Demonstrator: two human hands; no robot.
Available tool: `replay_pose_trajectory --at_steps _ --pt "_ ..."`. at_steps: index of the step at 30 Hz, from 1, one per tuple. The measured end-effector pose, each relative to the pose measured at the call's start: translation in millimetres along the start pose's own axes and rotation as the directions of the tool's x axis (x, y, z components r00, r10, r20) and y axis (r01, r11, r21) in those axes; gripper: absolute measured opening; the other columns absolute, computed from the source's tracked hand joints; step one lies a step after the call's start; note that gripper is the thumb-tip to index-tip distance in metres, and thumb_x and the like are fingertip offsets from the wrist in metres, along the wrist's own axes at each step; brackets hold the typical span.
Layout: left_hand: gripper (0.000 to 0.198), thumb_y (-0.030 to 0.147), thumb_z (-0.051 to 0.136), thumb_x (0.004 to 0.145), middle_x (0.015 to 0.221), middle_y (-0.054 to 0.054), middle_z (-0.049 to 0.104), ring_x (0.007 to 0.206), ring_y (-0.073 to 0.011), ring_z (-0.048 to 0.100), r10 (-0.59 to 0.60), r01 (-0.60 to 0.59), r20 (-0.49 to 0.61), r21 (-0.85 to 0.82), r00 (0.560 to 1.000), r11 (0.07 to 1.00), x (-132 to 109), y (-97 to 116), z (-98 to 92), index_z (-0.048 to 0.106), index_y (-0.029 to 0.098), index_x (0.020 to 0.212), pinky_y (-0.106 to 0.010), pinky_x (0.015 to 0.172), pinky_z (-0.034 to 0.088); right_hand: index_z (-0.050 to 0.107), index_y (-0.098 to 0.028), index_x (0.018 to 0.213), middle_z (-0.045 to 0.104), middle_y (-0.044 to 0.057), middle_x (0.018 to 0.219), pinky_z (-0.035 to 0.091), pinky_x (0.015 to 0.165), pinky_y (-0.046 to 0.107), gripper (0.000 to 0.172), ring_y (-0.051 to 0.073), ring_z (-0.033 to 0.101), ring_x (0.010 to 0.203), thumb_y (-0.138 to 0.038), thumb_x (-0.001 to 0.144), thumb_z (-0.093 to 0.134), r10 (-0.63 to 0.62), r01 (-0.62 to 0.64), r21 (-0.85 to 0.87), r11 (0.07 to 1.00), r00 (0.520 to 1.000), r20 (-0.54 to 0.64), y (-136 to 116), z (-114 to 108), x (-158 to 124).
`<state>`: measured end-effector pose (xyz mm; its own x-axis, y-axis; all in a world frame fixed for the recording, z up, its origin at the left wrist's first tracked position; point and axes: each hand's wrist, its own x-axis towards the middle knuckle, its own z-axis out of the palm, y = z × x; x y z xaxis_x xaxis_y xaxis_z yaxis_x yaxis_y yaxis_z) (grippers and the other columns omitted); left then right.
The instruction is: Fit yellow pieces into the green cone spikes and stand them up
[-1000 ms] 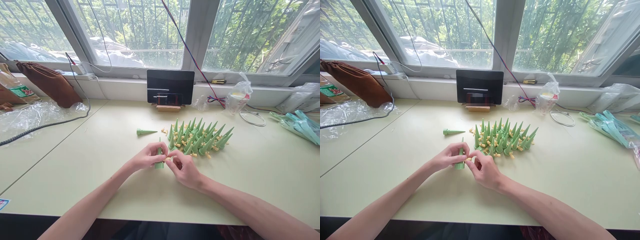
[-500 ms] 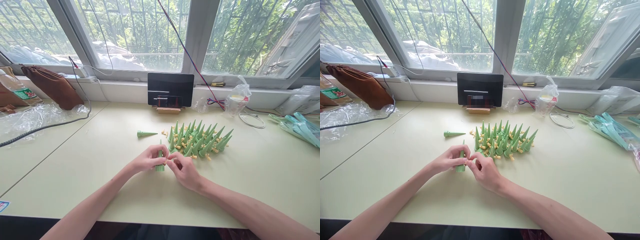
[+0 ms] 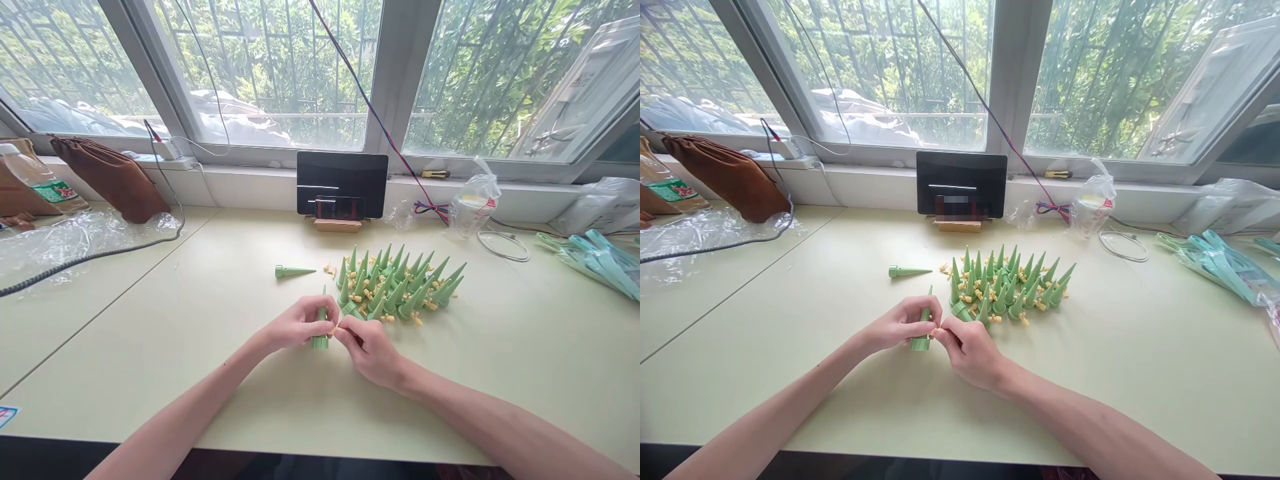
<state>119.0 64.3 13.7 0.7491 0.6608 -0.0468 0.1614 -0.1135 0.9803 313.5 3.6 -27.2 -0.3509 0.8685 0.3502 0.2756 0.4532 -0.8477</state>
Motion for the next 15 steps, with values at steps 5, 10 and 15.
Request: replay_pose_trajectory --at_steps 5,10,15 --pt "0.016 0.031 0.064 0.087 0.066 0.002 0.055 0.05 -0.0071 0.046 -0.008 0.007 -0.009 -0.035 1.0 0.999 0.1 1.6 -0.2 0.059 0.016 0.086 -0.016 0.043 0.036 0.053 -0.022 0.087 0.034 -0.008 0.056 0.025 0.049 0.024 0.019 0.01 0.028 0.05 -0.034 0.1 0.048 0.028 -0.027 0.02 0.999 0.999 -0.038 2.0 1.6 -1.3" --pt "0.019 0.032 0.065 0.086 0.068 0.001 0.055 0.052 -0.0072 0.047 0.002 -0.004 -0.02 -0.074 1.0 0.997 0.5 3.0 -0.1 0.06 0.014 0.086 -0.017 0.043 0.036 0.051 -0.021 0.103 0.033 -0.011 0.054 0.024 0.048 0.023 0.008 0.009 0.028 0.046 -0.027 0.098 0.05 -0.001 0.001 0.036 0.999 1.0 -0.026 4.9 2.7 -2.6" --pt "0.015 0.029 0.064 0.086 0.065 0.002 0.055 0.05 -0.0068 0.046 0.016 -0.017 -0.018 -0.025 1.0 1.0 0.6 1.5 -0.9 0.061 0.014 0.086 -0.016 0.043 0.036 0.05 -0.021 0.096 0.03 -0.011 0.054 0.022 0.048 0.023 0.005 0.009 0.025 0.048 -0.025 0.099 0.048 -0.023 0.023 0.021 1.0 0.999 -0.026 5.8 2.2 -2.5"
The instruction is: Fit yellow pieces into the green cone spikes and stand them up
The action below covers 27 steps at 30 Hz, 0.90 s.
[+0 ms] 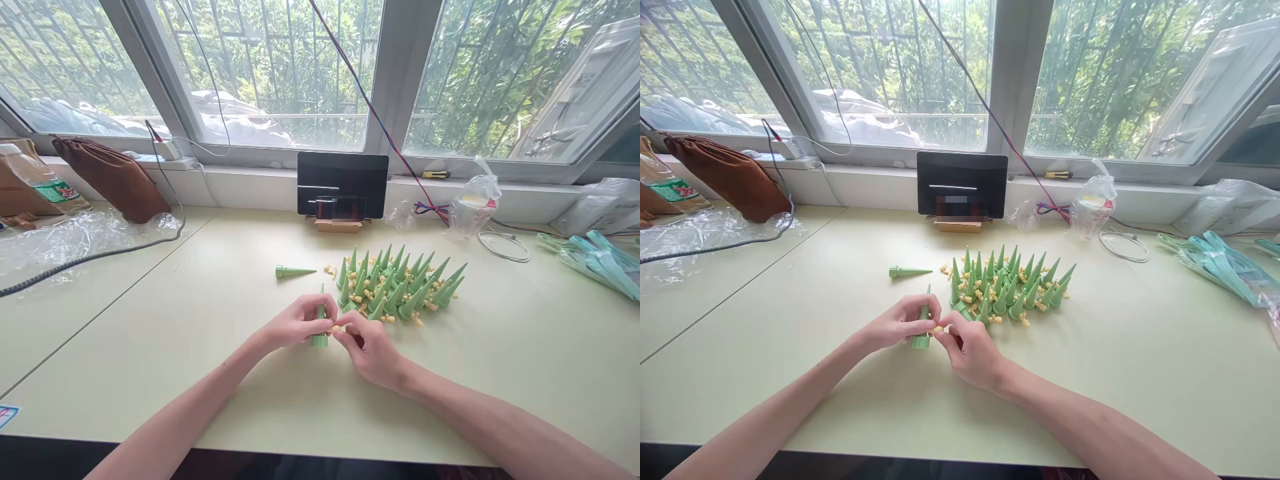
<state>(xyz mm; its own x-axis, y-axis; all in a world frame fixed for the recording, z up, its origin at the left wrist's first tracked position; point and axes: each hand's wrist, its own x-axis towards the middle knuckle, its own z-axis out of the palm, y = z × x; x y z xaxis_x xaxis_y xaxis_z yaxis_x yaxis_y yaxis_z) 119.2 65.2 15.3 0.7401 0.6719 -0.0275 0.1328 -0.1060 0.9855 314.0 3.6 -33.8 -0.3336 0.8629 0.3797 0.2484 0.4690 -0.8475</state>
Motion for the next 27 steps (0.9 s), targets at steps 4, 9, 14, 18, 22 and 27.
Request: replay_pose_trajectory --at_steps 4,9,14,18,22,27 --pt "0.014 0.028 0.063 0.086 0.066 0.002 0.055 0.05 -0.0067 0.044 -0.003 0.003 0.015 0.025 1.0 1.0 -0.2 -3.2 -0.9 0.06 0.015 0.087 -0.016 0.042 0.034 0.048 -0.022 0.087 0.03 -0.009 0.057 0.022 0.049 0.024 0.013 0.009 0.024 0.049 -0.025 0.099 0.047 -0.014 0.014 -0.001 1.0 1.0 0.011 -2.3 -1.2 1.1" --pt "0.012 0.026 0.063 0.087 0.066 0.003 0.055 0.048 -0.0056 0.041 0.005 -0.006 0.024 0.037 1.0 0.999 -0.2 -4.3 -0.6 0.06 0.015 0.086 -0.016 0.042 0.032 0.042 -0.022 0.076 0.032 -0.007 0.06 0.023 0.049 0.024 0.024 0.01 0.025 0.052 -0.025 0.1 0.044 -0.028 0.028 -0.014 1.0 0.999 0.017 -4.4 -2.4 2.0" --pt "0.015 0.029 0.065 0.086 0.063 0.003 0.054 0.049 -0.0065 0.043 -0.001 0.001 0.01 0.003 1.0 1.0 0.0 0.3 0.8 0.06 0.015 0.085 -0.016 0.042 0.033 0.051 -0.021 0.084 0.031 -0.008 0.058 0.023 0.049 0.024 0.018 0.009 0.026 0.05 -0.028 0.1 0.046 -0.007 0.007 -0.023 1.0 1.0 -0.006 -3.3 -1.3 1.5" --pt "0.021 0.035 0.067 0.084 0.065 0.002 0.055 0.049 -0.0065 0.043 -0.034 0.033 -0.042 -0.041 0.999 0.999 0.1 4.1 1.2 0.059 0.015 0.083 -0.016 0.042 0.033 0.052 -0.02 0.108 0.031 -0.011 0.055 0.023 0.048 0.023 0.012 0.009 0.026 0.047 -0.027 0.099 0.051 0.012 -0.012 -0.002 1.0 1.0 -0.023 -0.2 0.6 0.6" --pt "0.021 0.034 0.067 0.083 0.066 0.001 0.056 0.05 -0.0066 0.043 -0.024 0.023 -0.042 -0.029 0.999 0.999 0.4 4.6 1.1 0.06 0.015 0.082 -0.016 0.042 0.031 0.052 -0.02 0.103 0.03 -0.012 0.055 0.021 0.049 0.023 0.007 0.009 0.024 0.048 -0.024 0.099 0.049 -0.008 0.008 -0.007 1.0 1.0 -0.02 1.6 0.8 0.7" --pt "0.017 0.03 0.066 0.084 0.069 0.001 0.056 0.052 -0.0068 0.047 -0.009 0.008 -0.026 -0.02 1.0 1.0 0.6 4.4 1.2 0.061 0.014 0.082 -0.017 0.044 0.037 0.053 -0.02 0.099 0.029 -0.011 0.055 0.02 0.049 0.024 0.007 0.009 0.023 0.048 -0.024 0.1 0.047 -0.019 0.019 -0.001 1.0 1.0 -0.004 -0.1 -0.5 0.5"
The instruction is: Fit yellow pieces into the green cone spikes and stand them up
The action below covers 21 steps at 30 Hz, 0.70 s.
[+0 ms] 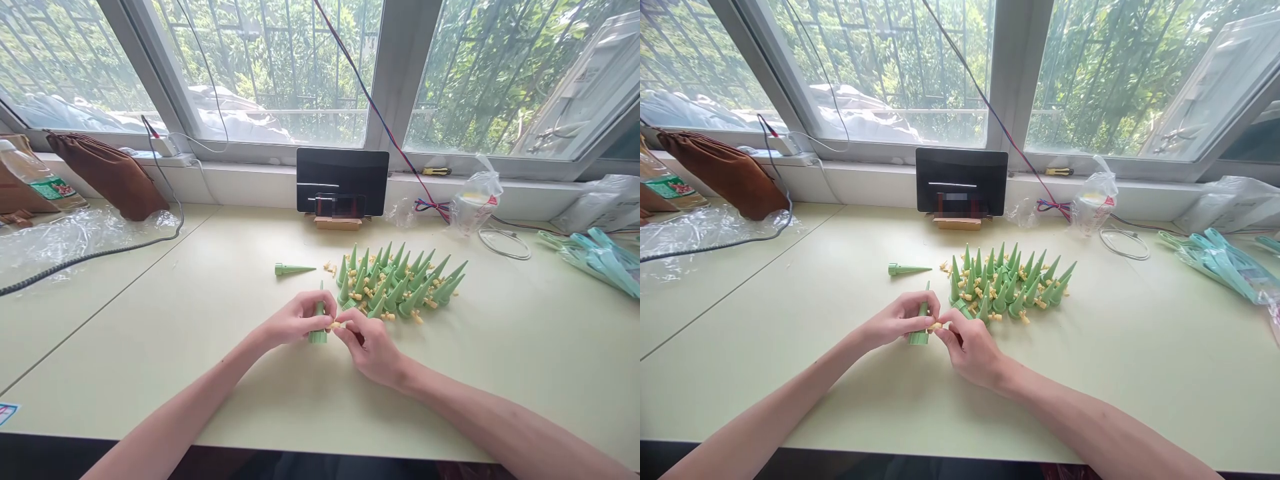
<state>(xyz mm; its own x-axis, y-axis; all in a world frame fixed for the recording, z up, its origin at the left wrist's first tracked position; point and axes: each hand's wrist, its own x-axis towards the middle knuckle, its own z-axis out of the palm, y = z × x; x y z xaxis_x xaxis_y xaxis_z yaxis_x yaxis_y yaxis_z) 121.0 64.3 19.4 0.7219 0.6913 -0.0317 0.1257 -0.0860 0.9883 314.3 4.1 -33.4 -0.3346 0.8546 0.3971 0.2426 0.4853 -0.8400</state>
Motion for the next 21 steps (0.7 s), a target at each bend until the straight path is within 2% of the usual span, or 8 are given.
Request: replay_pose_trajectory --at_steps 12,21 --pt "0.011 0.025 0.064 0.087 0.063 0.003 0.054 0.049 -0.0057 0.042 0.038 -0.039 0.029 0.034 0.999 0.999 -1.4 -5.1 -2.1 0.061 0.015 0.085 -0.017 0.044 0.034 0.052 -0.02 0.093 0.028 -0.01 0.056 0.021 0.048 0.024 0.008 0.009 0.023 0.048 -0.022 0.099 0.048 -0.047 0.047 -0.001 0.999 0.999 -0.006 0.9 -0.4 0.0" --pt "0.015 0.03 0.063 0.088 0.065 0.003 0.053 0.05 -0.0061 0.041 0.047 -0.048 0.023 0.08 0.999 0.996 -1.3 -4.8 -1.2 0.06 0.015 0.085 -0.017 0.045 0.034 0.052 -0.021 0.089 0.029 -0.009 0.056 0.022 0.048 0.025 0.012 0.01 0.023 0.049 -0.025 0.099 0.047 -0.016 0.016 -0.007 1.0 1.0 -0.008 -1.4 -1.0 1.5"
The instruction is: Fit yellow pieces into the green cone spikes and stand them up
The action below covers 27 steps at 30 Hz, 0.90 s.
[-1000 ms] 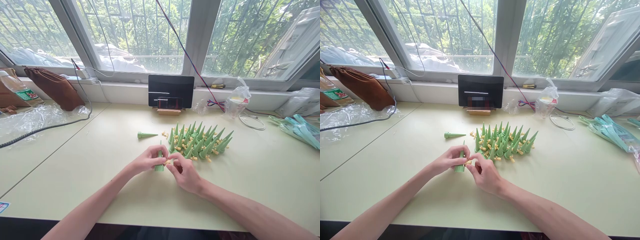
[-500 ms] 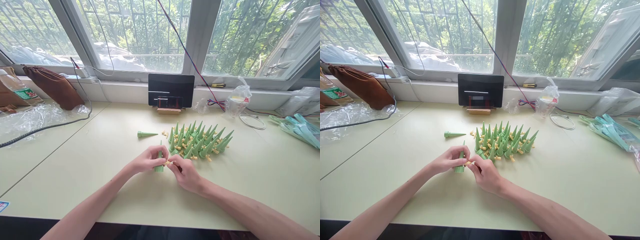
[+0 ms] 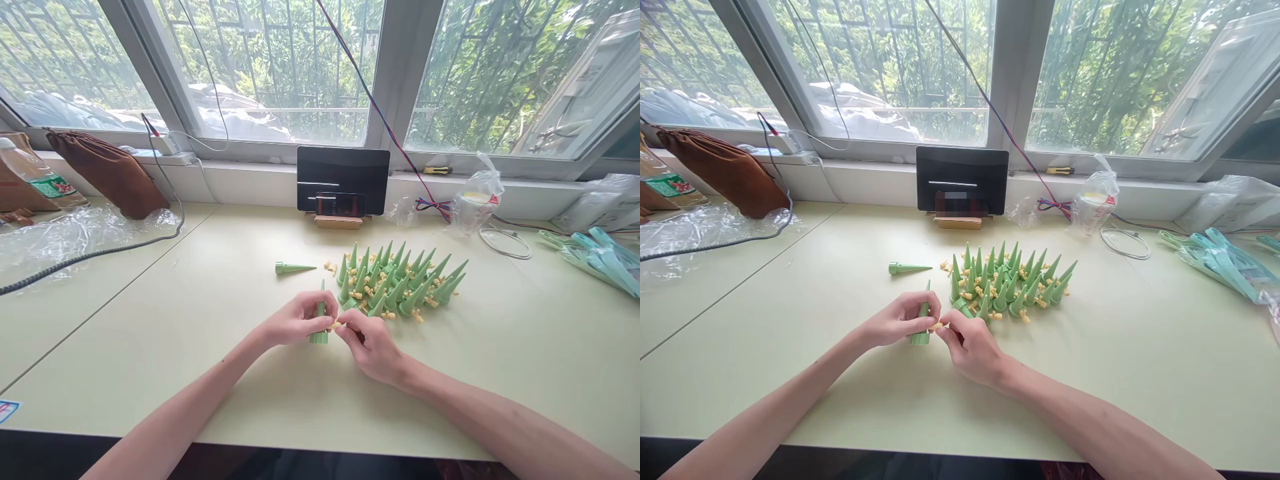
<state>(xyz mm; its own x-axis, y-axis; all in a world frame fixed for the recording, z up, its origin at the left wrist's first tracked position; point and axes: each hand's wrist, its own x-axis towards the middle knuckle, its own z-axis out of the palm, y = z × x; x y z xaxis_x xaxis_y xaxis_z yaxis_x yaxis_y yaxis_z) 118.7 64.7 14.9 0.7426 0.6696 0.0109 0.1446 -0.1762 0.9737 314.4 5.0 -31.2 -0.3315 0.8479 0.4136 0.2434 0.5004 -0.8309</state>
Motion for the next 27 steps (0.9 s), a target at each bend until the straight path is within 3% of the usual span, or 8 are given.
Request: replay_pose_trajectory --at_steps 24,27 --pt "0.014 0.029 0.058 0.09 0.071 0.001 0.053 0.054 -0.0069 0.04 0.013 -0.014 0.007 0.147 1.0 0.989 -3.2 4.4 -1.5 0.059 0.016 0.085 -0.018 0.05 0.035 0.053 -0.02 0.084 0.034 -0.008 0.055 0.024 0.047 0.025 0.02 0.009 0.029 0.048 -0.033 0.099 0.047 0.066 -0.066 0.015 0.998 0.998 -0.005 -2.6 0.3 1.2" --pt "0.017 0.034 0.059 0.091 0.079 0.0 0.056 0.056 -0.0073 0.043 0.009 -0.006 -0.026 0.112 1.0 0.994 -3.1 6.2 0.2 0.058 0.017 0.095 -0.019 0.05 0.039 0.054 -0.02 0.088 0.033 -0.009 0.054 0.023 0.047 0.025 0.018 0.009 0.028 0.047 -0.033 0.099 0.048 0.084 -0.084 -0.001 0.996 0.996 -0.037 -2.1 1.2 2.2"
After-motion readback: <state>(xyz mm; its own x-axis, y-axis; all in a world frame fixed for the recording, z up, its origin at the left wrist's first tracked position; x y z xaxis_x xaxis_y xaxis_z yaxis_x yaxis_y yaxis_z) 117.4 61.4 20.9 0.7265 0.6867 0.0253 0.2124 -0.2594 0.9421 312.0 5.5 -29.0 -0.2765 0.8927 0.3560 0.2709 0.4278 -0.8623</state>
